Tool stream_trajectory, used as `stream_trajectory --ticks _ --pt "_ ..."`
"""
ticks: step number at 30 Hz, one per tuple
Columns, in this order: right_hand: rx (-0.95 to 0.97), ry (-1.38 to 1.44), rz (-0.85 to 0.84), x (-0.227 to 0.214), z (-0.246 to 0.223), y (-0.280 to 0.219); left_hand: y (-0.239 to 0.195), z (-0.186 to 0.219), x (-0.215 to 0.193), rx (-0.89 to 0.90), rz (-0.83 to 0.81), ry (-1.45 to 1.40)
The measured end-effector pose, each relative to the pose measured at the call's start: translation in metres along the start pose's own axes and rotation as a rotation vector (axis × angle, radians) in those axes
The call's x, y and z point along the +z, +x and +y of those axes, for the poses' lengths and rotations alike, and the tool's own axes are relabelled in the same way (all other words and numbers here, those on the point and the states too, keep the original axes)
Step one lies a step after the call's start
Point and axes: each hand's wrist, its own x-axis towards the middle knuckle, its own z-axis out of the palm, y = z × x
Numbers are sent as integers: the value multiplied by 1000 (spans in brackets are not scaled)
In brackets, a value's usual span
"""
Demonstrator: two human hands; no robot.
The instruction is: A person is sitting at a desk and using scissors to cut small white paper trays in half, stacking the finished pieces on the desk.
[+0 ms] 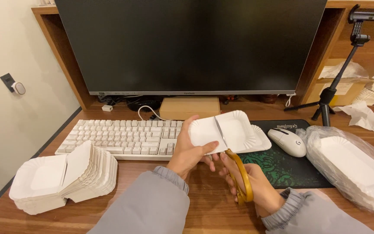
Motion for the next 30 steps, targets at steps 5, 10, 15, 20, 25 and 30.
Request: stream_trajectory --ticks 5,10,15,20,25,30 --pt "98 58 11 5 -8 -12 -1 0 1 -67 34 37" --pt "115 48 15 9 -16 -23 0 -2 0 -92 36 33" --pt "123 164 -69 8 -16 -27 2 -4 0 -122 37 29" --pt "160 194 -102 7 -11 -21 0 2 0 -187 41 63" --pt "192 201 -103 5 -2 -13 7 -6 -4 -248 47 32" --pt "171 197 -38 2 0 -5 15 -20 -19 -78 -38 -41"
